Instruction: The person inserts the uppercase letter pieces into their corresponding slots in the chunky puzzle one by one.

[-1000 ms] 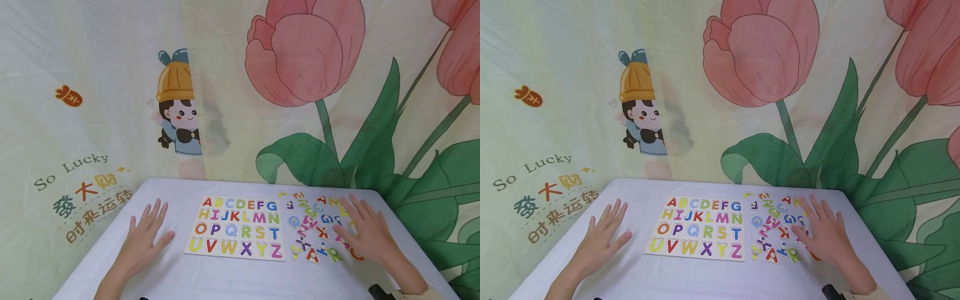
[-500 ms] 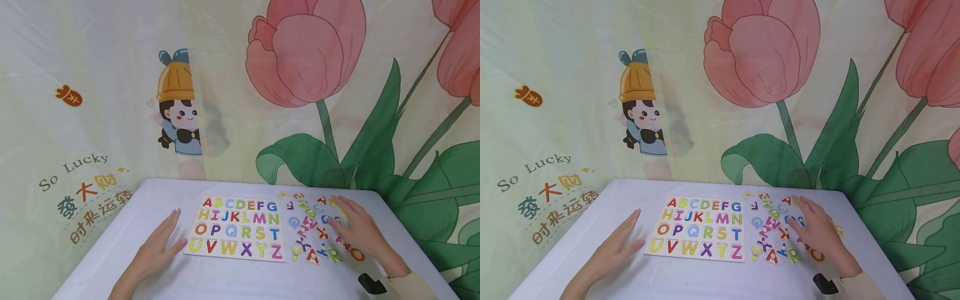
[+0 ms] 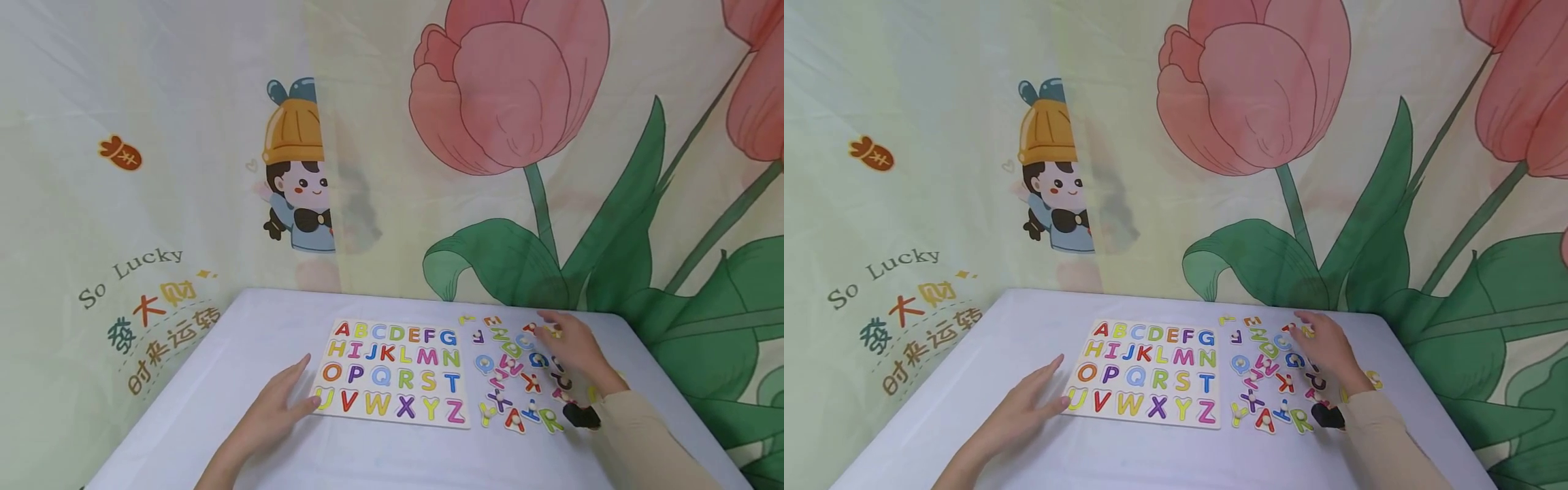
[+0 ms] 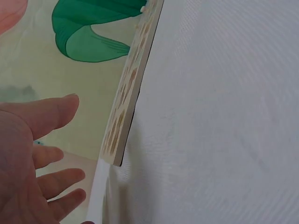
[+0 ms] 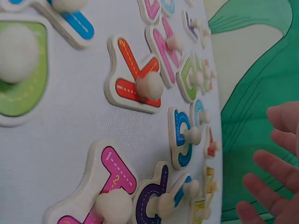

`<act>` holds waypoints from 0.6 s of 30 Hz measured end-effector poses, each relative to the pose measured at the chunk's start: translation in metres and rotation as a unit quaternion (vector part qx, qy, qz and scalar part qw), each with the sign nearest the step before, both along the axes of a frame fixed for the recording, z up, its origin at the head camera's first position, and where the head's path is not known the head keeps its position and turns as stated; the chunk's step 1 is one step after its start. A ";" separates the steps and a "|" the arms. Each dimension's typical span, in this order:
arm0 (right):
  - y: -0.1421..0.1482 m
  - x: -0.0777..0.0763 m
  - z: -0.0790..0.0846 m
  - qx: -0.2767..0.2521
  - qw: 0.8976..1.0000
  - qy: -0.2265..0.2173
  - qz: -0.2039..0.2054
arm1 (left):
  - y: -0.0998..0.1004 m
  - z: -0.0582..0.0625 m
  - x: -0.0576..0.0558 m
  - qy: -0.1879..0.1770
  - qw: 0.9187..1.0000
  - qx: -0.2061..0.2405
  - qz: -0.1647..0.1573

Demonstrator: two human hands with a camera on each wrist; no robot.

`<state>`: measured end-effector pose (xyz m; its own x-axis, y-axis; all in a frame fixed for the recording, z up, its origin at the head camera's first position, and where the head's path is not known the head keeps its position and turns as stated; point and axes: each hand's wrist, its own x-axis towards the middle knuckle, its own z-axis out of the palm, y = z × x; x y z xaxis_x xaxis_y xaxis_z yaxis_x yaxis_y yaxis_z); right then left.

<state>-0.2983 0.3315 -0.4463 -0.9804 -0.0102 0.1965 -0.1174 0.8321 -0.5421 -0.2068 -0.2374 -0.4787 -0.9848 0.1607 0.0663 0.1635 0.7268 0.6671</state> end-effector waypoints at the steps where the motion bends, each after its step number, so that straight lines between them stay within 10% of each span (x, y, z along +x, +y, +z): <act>1: 0.001 -0.004 -0.002 -0.003 1.000 -0.004 -0.005 | 0.000 -0.001 0.001 -0.002 1.000 0.003 -0.002; 18: 0.008 -0.044 -0.029 -0.005 0.996 -0.052 -0.073 | 0.000 -0.019 -0.001 -0.032 0.999 0.038 -0.001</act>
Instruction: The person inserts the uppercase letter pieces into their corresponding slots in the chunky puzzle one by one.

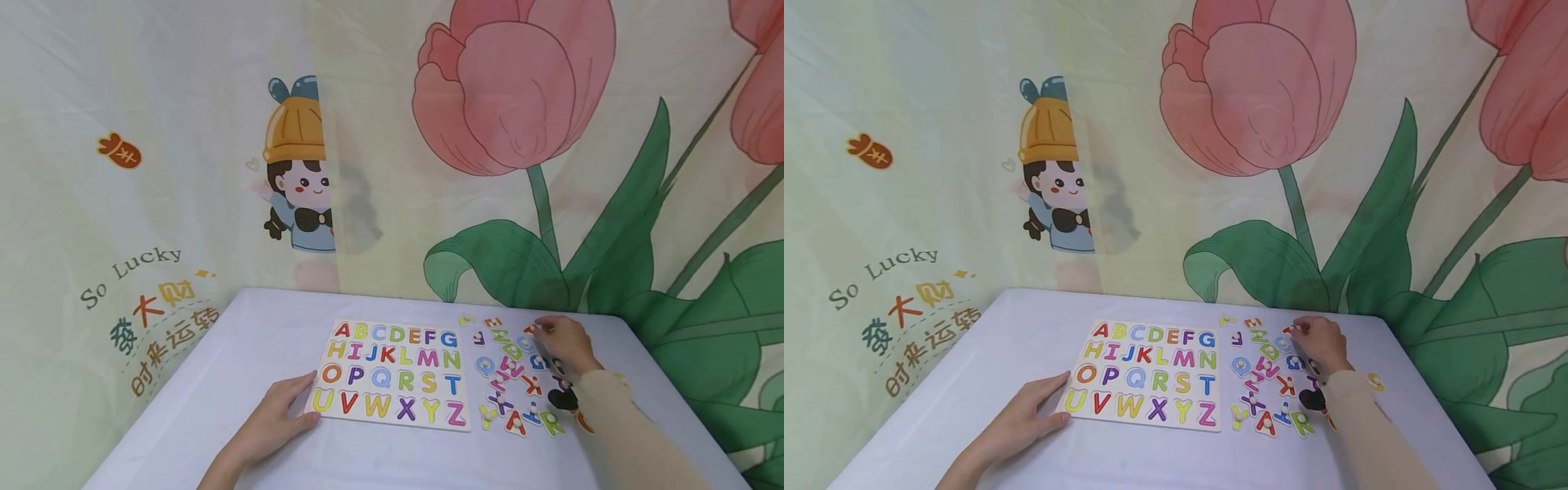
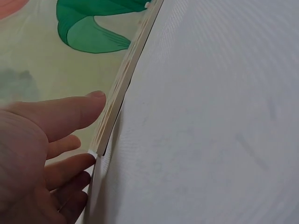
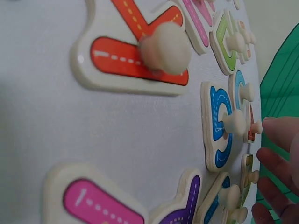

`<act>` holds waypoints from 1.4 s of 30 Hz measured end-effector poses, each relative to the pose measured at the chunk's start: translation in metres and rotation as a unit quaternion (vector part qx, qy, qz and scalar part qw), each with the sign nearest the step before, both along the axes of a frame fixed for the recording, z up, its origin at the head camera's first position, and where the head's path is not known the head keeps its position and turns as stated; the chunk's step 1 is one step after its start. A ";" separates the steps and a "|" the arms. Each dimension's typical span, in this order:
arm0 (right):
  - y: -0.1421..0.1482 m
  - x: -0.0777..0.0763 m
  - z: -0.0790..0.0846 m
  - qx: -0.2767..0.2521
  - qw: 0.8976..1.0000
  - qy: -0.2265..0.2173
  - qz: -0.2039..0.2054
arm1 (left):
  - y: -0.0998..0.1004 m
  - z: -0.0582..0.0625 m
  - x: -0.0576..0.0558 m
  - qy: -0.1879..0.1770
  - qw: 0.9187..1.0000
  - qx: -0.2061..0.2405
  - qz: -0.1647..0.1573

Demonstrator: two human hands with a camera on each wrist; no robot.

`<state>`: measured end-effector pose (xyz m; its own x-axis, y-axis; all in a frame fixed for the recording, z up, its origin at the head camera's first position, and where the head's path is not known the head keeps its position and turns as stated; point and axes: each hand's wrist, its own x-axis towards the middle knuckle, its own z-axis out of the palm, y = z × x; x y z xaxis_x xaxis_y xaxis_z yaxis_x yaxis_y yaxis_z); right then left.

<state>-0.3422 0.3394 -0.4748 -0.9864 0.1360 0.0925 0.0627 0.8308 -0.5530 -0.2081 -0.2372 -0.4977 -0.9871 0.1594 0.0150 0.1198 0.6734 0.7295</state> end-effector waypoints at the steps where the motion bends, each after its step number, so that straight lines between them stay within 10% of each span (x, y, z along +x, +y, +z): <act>1: -0.001 -0.001 -0.001 0.003 1.000 0.000 -0.008 | 0.000 -0.001 0.000 0.000 1.000 0.002 -0.002; 31: 0.000 -0.015 -0.009 -0.006 0.999 0.027 -0.045 | 0.004 -0.008 -0.002 -0.006 0.999 -0.034 0.007; 42: -0.041 -0.010 0.012 -0.037 0.993 0.083 0.079 | 0.003 -0.008 -0.003 0.013 0.999 -0.036 0.003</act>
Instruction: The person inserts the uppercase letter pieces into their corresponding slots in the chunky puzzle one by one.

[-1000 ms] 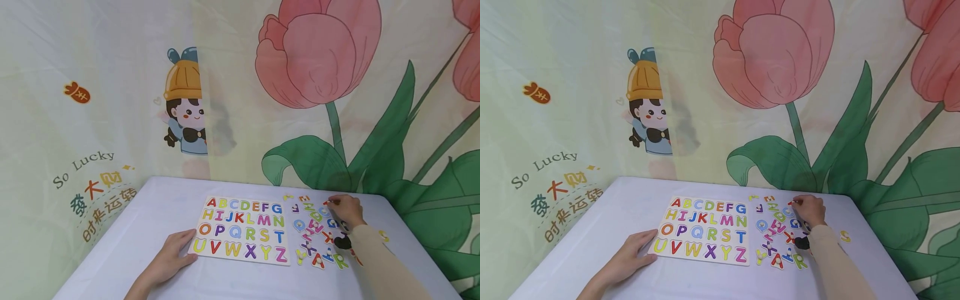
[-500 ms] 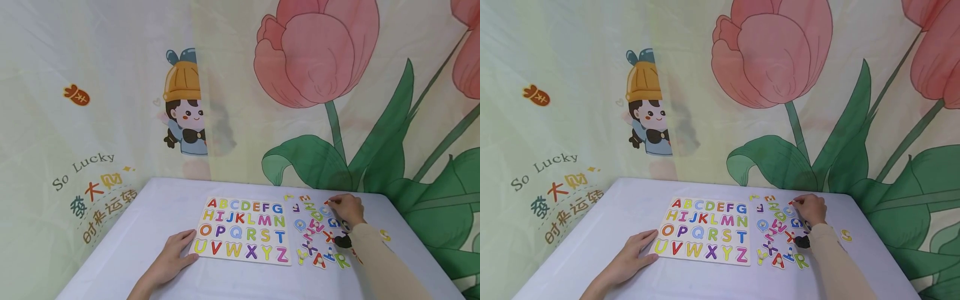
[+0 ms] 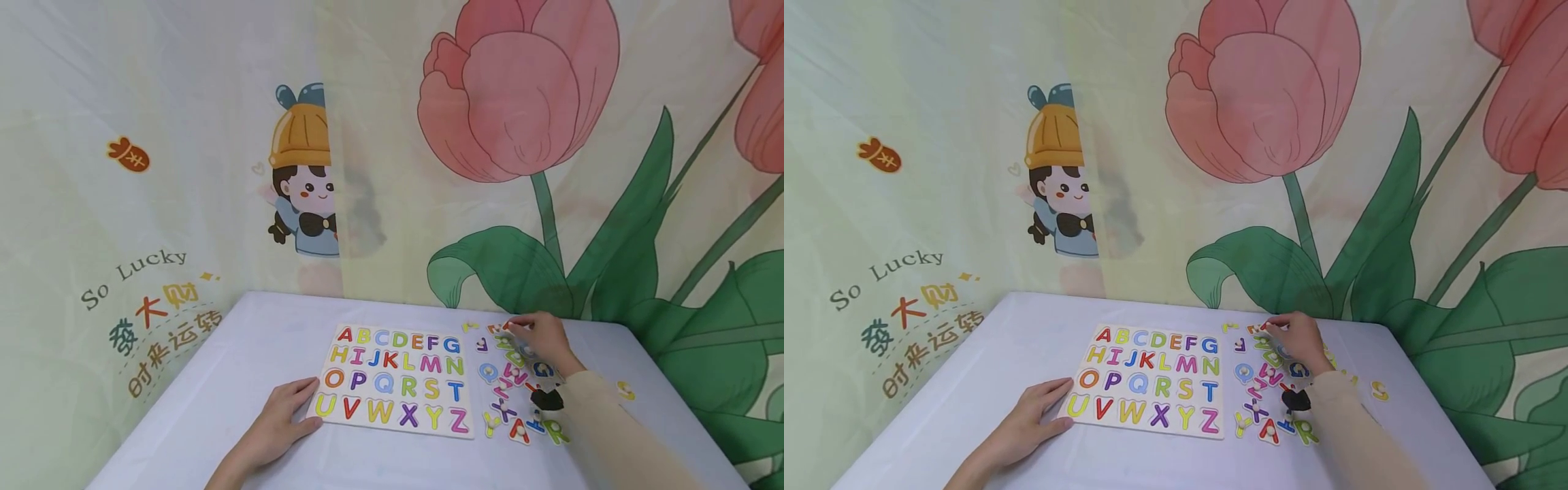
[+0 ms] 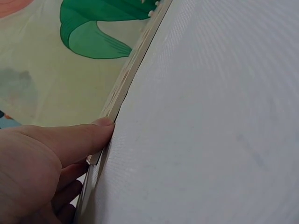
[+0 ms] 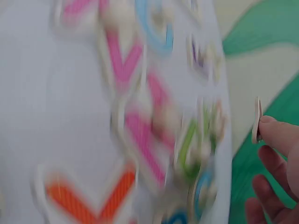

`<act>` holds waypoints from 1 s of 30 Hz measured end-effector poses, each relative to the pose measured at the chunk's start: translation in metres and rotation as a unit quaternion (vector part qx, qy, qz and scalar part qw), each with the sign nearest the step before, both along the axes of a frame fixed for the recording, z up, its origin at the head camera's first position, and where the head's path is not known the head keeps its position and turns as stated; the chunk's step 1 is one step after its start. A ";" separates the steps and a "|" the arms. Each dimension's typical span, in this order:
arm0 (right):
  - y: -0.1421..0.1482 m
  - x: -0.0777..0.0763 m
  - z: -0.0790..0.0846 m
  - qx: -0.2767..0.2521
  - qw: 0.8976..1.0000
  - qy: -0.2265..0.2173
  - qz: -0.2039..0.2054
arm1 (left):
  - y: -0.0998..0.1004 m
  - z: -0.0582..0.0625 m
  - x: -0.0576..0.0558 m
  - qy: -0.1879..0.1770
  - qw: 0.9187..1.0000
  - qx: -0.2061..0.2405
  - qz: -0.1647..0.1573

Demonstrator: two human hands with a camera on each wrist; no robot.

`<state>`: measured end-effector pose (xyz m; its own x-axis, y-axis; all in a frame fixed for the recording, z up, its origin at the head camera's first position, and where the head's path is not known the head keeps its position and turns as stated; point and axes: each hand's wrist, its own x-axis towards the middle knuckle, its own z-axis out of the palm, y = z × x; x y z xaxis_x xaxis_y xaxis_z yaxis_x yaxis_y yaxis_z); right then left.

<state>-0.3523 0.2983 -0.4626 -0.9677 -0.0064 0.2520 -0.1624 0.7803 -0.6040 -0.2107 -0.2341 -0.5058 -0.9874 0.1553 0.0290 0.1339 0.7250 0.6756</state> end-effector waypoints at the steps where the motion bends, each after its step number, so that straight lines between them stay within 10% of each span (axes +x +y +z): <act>1: -0.008 0.001 0.002 -0.004 1.000 0.002 0.009 | 0.000 0.000 0.000 -0.001 1.000 0.000 0.000; 30: -0.241 0.005 0.002 -0.070 0.990 -0.061 0.108 | 0.000 -0.004 0.000 -0.001 1.000 0.001 -0.003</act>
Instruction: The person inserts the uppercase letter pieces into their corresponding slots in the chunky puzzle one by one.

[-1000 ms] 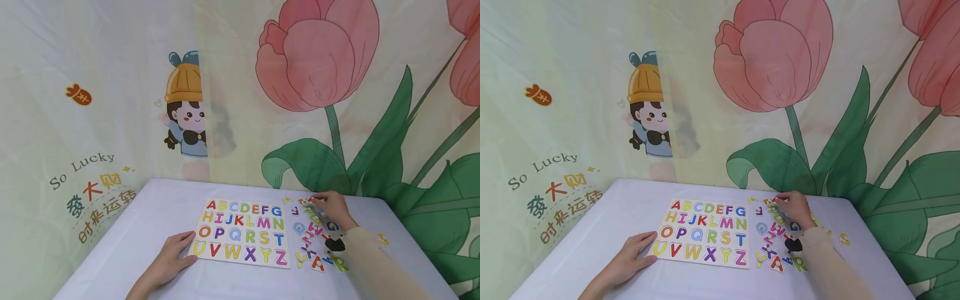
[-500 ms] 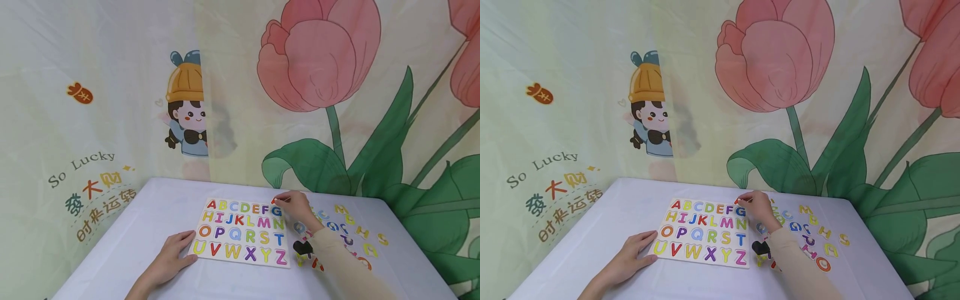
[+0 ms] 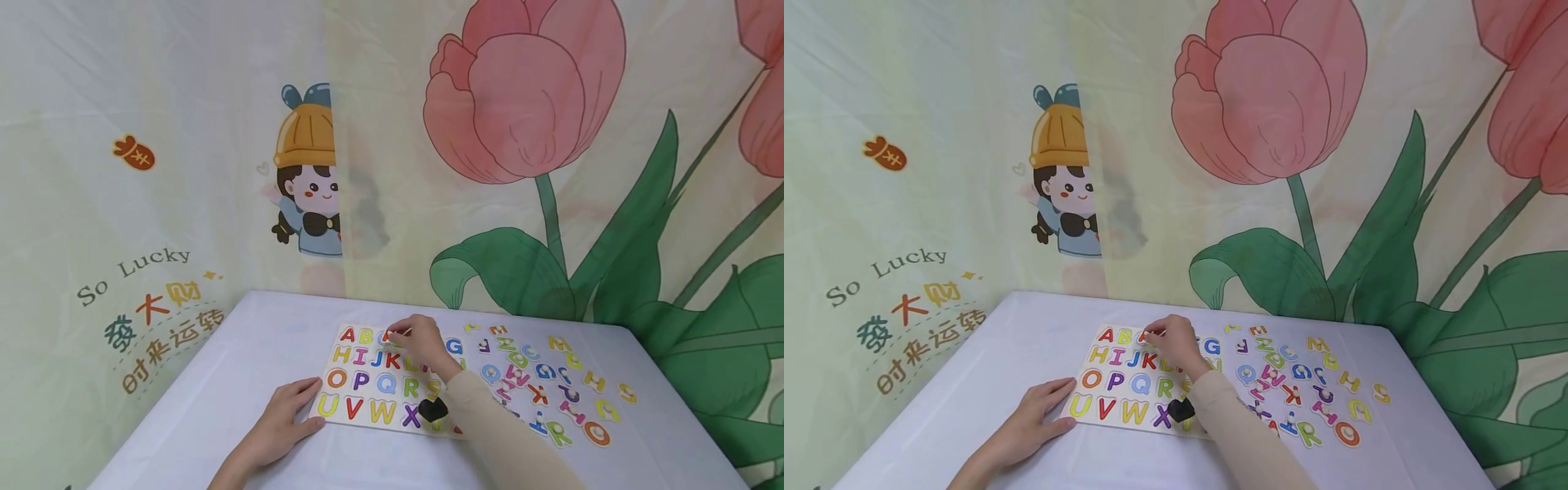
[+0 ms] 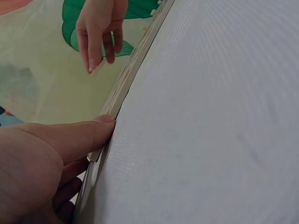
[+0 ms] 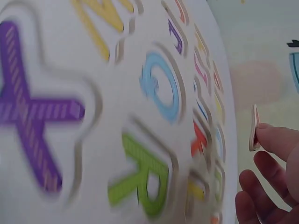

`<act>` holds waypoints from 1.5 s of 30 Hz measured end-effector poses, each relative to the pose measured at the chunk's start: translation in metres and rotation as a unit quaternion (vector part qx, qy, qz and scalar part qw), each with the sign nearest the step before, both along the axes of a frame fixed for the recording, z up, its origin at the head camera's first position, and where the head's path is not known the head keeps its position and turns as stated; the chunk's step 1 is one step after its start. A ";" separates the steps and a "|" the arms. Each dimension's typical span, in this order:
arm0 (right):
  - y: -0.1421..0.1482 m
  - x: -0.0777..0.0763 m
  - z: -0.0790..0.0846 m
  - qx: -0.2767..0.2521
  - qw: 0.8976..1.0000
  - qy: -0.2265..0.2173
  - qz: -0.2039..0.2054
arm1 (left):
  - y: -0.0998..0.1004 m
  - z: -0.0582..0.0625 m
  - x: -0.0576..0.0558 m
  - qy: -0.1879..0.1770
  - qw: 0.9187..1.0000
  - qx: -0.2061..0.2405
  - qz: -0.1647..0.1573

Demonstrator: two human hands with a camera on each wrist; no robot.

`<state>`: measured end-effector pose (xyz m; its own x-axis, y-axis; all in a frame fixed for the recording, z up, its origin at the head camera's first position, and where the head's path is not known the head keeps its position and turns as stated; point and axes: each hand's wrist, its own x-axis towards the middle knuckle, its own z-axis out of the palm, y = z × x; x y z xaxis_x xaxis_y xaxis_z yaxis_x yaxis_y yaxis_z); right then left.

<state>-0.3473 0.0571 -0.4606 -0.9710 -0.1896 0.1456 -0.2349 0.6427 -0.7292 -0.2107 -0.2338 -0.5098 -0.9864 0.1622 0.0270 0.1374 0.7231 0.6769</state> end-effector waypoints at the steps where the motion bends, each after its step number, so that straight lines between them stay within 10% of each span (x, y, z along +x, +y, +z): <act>1: -0.006 0.000 -0.001 -0.001 1.000 -0.001 0.001 | 0.000 0.000 0.000 -0.001 1.000 0.000 -0.001; 14: -0.067 -0.014 -0.022 0.000 1.000 -0.026 -0.008 | -0.002 0.001 0.000 0.003 1.000 -0.007 -0.007; 45: -0.104 -0.027 -0.033 -0.018 0.997 0.017 -0.079 | -0.007 -0.002 -0.001 0.034 0.999 -0.022 -0.028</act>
<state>-0.3745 -0.0466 -0.4940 -0.9827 -0.0295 0.1827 -0.1580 0.6477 -0.7453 -0.2115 -0.2408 -0.5113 -0.9720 0.2190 0.0856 0.2229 0.7423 0.6319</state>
